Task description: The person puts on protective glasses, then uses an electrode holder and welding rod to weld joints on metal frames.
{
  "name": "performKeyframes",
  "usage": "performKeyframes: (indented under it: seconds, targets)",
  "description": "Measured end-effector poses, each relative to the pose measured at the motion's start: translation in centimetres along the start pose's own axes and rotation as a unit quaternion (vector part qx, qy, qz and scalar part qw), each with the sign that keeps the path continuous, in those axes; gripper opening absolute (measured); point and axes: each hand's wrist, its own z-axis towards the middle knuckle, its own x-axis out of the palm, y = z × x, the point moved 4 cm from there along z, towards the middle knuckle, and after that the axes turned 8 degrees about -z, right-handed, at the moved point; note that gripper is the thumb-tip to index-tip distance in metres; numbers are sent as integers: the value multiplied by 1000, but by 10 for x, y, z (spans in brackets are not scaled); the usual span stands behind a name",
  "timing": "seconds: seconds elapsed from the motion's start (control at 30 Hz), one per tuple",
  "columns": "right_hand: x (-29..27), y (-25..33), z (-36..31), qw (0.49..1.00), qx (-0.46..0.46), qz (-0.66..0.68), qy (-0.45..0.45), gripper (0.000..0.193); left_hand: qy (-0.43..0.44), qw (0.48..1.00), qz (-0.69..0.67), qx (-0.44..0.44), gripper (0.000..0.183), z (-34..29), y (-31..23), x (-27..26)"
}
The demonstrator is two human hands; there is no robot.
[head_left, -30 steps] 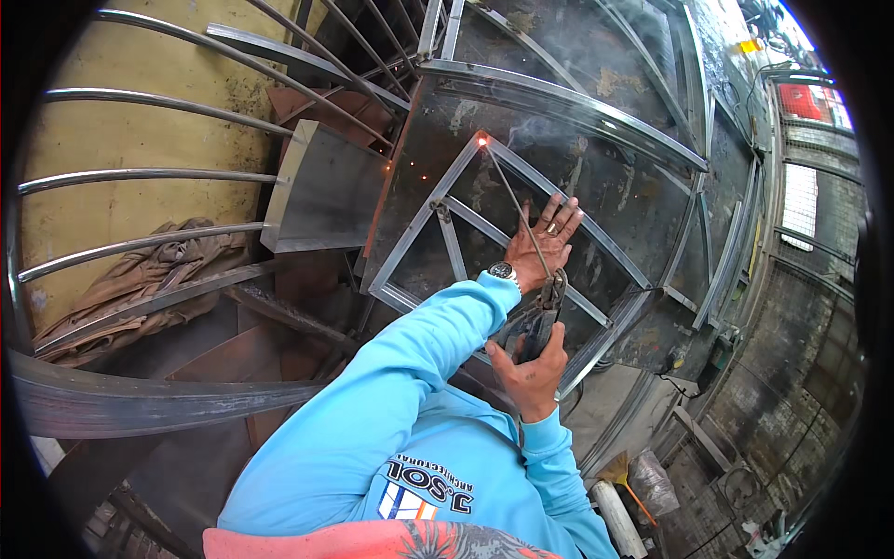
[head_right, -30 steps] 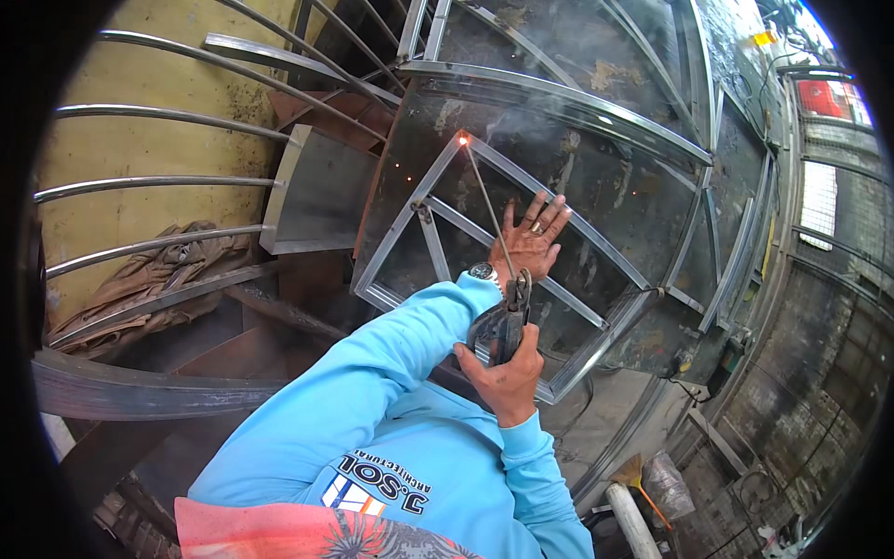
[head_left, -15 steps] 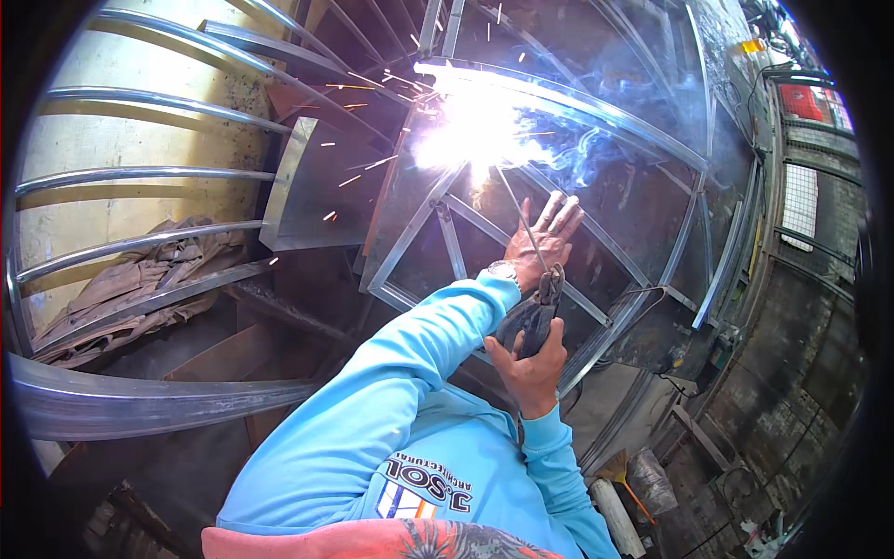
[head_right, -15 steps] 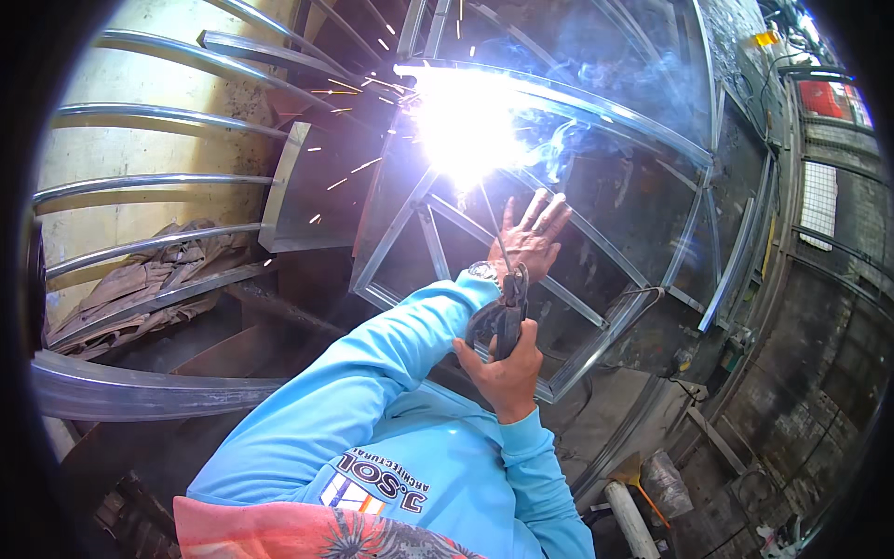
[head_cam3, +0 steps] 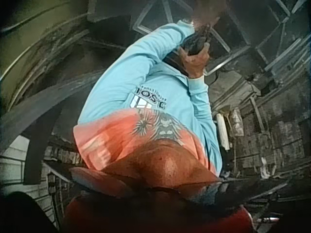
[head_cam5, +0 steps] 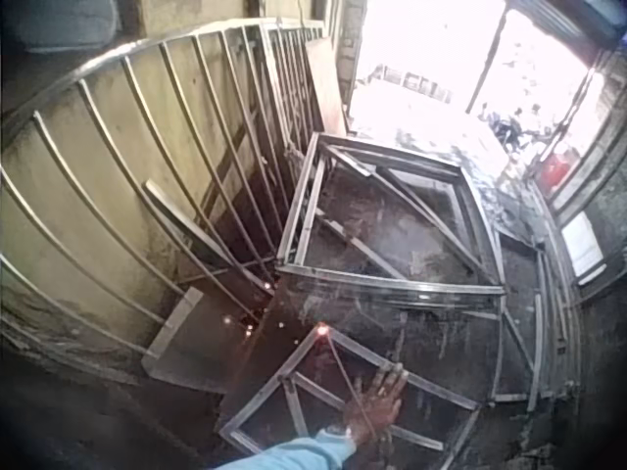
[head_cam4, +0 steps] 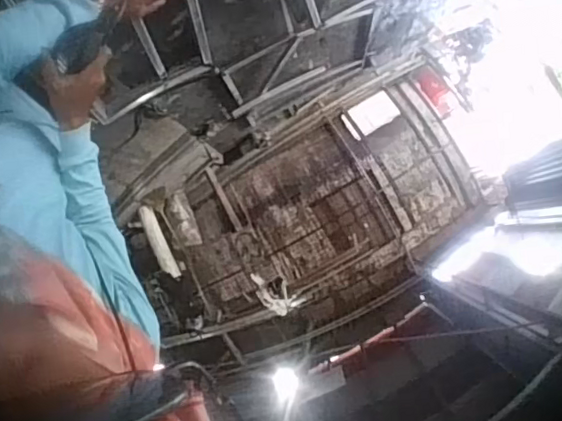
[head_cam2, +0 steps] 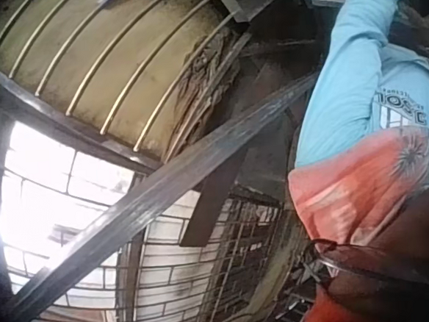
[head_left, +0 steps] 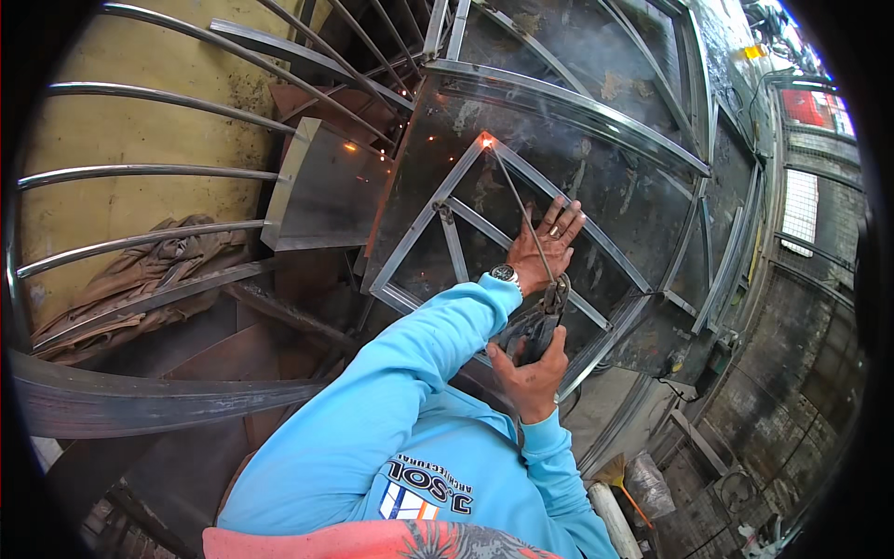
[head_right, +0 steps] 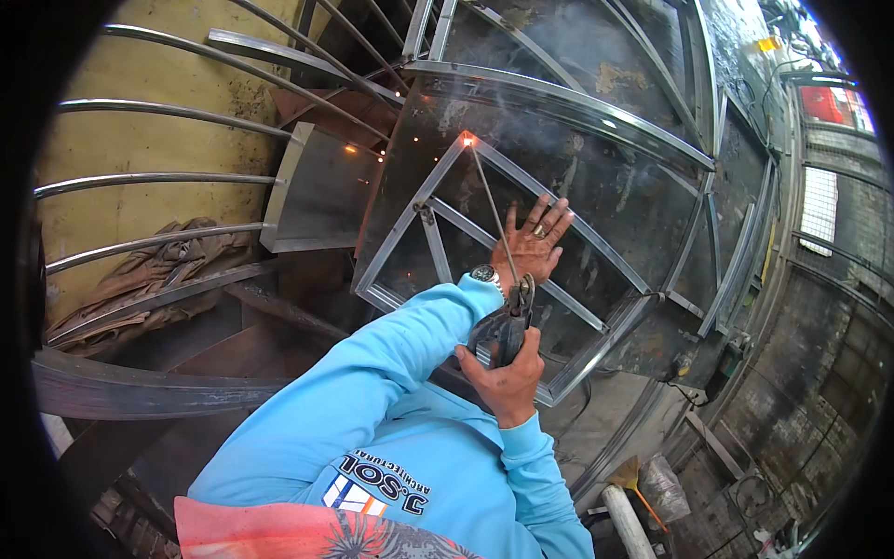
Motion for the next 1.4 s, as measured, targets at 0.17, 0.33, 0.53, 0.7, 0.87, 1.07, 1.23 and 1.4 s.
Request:
performKeyframes:
  seconds: [0.17, 0.33, 0.53, 0.7, 0.87, 1.07, 1.23, 1.4]
  targets:
    - [2, -1, 1, 1000, 11, 2, 14, 62, -12, 1000, 16, 11, 69, -1, 0, 0]
    - [3, 2, 2, 1000, -2, -3, 12, 63, -10, 1000, -12, 14, 70, -1, -1, -5]
    - [11, -6, 2, 998, 31, 51, 32, 68, 34, 998, -51, -6, 67, 1, -2, -9]
    - [-3, -10, -16, 982, -126, -78, -113, 90, 8, 999, -38, 3, 66, 1, -3, -8]
    - [-9, -22, -29, 994, -36, 6, -103, 93, 10, 1000, -27, -4, 66, 2, -1, -9]
    - [-40, -38, -73, 986, 35, 74, -146, 93, 17, 1000, -17, -3, 70, 1, -6, -4]
    - [-55, -73, -148, 967, 60, -11, -249, 98, -33, 997, 53, 44, 74, 0, 3, -1]
    - [-79, -82, -210, 918, 156, -58, -359, 83, -50, 993, 54, 95, 70, 7, 7, -6]
